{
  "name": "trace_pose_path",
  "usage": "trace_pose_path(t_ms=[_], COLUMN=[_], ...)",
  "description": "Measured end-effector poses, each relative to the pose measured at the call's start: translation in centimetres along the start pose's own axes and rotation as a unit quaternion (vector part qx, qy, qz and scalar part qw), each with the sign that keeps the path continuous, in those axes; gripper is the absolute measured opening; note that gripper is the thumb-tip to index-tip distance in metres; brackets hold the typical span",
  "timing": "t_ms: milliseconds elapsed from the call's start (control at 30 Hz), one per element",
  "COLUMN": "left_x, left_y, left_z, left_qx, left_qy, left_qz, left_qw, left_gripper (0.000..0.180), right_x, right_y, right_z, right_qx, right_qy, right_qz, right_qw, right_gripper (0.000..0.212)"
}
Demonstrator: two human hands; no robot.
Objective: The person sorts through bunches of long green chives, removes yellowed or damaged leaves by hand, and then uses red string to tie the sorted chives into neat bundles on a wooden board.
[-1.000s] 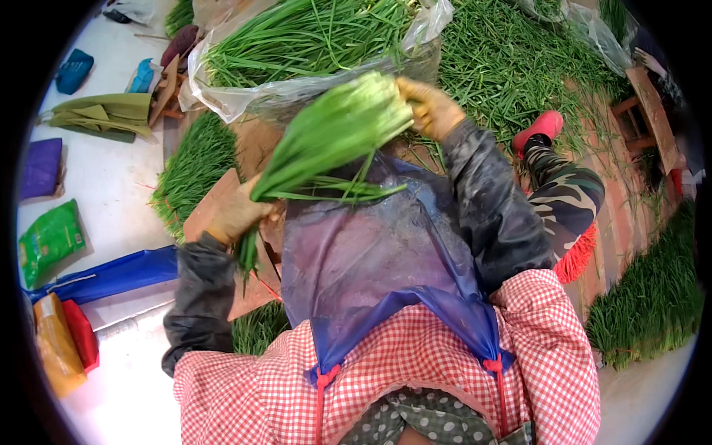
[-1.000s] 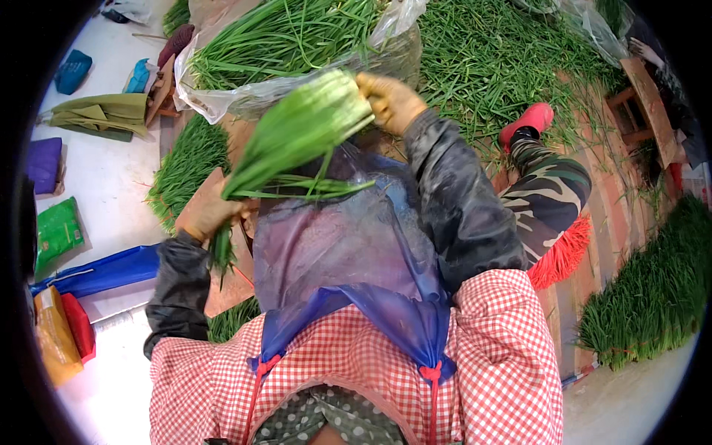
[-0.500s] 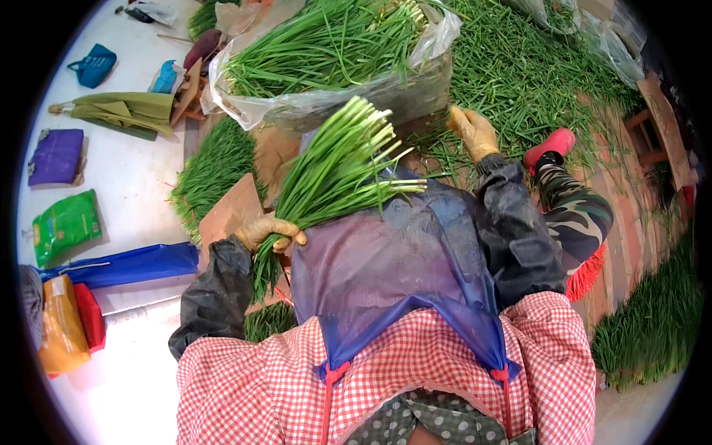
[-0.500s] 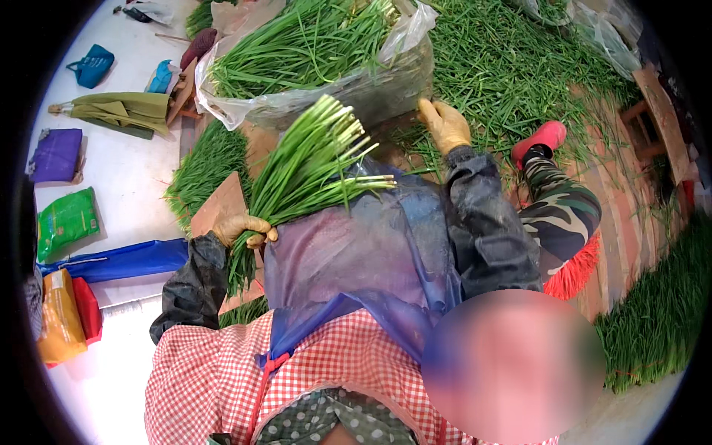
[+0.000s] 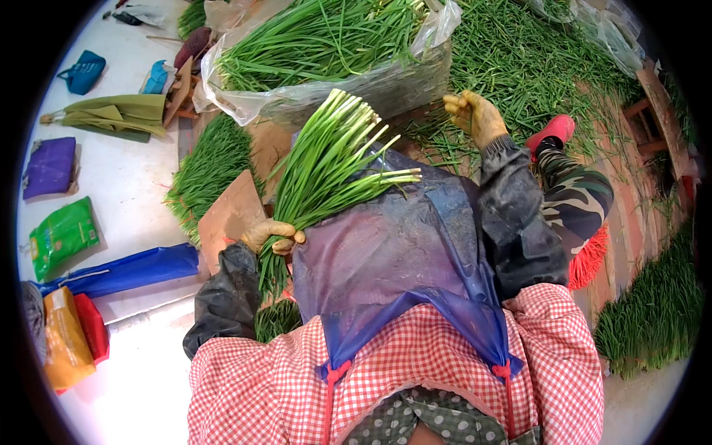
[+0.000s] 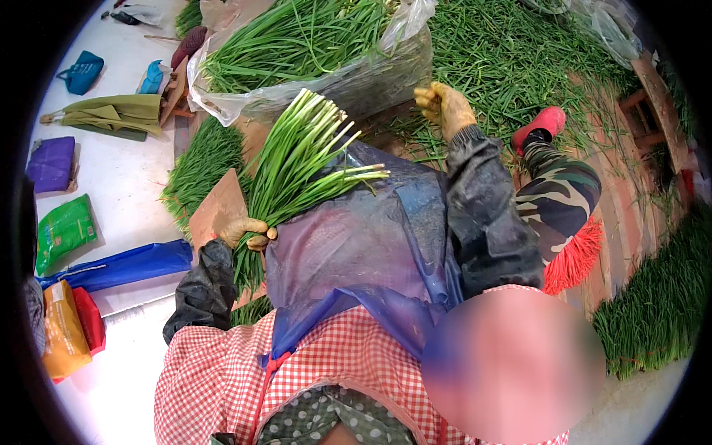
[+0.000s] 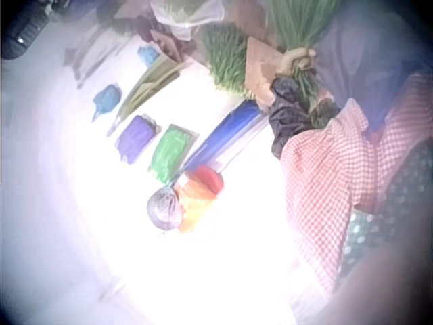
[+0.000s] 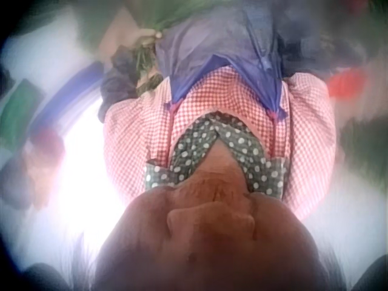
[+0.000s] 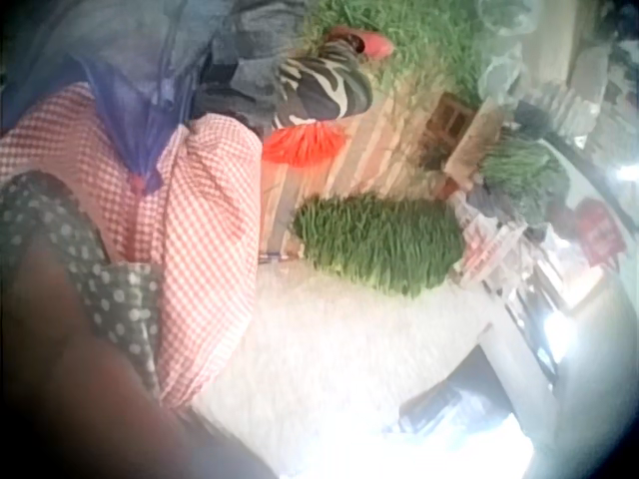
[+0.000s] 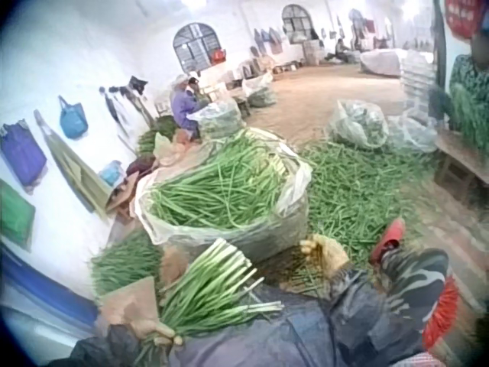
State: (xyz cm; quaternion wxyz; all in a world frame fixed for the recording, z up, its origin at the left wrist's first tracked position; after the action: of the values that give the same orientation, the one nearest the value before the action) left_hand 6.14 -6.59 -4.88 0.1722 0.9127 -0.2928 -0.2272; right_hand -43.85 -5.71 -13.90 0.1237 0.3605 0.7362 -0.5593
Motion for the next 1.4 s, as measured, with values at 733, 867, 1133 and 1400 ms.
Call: trace_pose_path(t_ms=[733, 867, 1133, 1400], left_x=[0.8, 1.5, -0.1, -1.3], left_y=[0.8, 0.1, 2.8, 3.3], left_z=[3.0, 0.9, 1.0, 0.5], left_qx=[-0.005, 0.023, 0.014, 0.003], left_qy=[-0.131, -0.035, 0.035, 0.034], left_qz=[-0.070, -0.068, -0.002, -0.023], left_qw=[0.989, 0.997, 0.999, 0.999], left_gripper=[0.032, 0.035, 0.020, 0.021], right_x=[-3.5, -10.1, -18.8, -14.4], right_y=[1.7, -4.3, 1.5, 5.4], right_z=[2.3, -2.8, -4.8, 1.1], right_qx=[0.019, 0.364, 0.303, 0.126], right_qy=[0.029, 0.080, -0.016, 0.066], right_qz=[-0.214, -0.558, -0.758, -0.415], right_qw=[0.976, 0.742, 0.577, 0.899], right_gripper=[0.024, 0.025, 0.045, 0.033])
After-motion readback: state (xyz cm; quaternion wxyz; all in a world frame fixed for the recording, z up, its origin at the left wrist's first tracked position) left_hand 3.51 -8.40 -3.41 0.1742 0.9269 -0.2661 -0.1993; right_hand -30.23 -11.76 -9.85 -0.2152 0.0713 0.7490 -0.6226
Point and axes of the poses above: each hand's wrist, its own z-axis towards the middle knuckle, its own x-axis out of the back of the hand, y = z × x, the point moved 3 cm from there along z, towards the middle knuckle, and after that the axes turned 7 degrees about y, right-handed, at the moved point
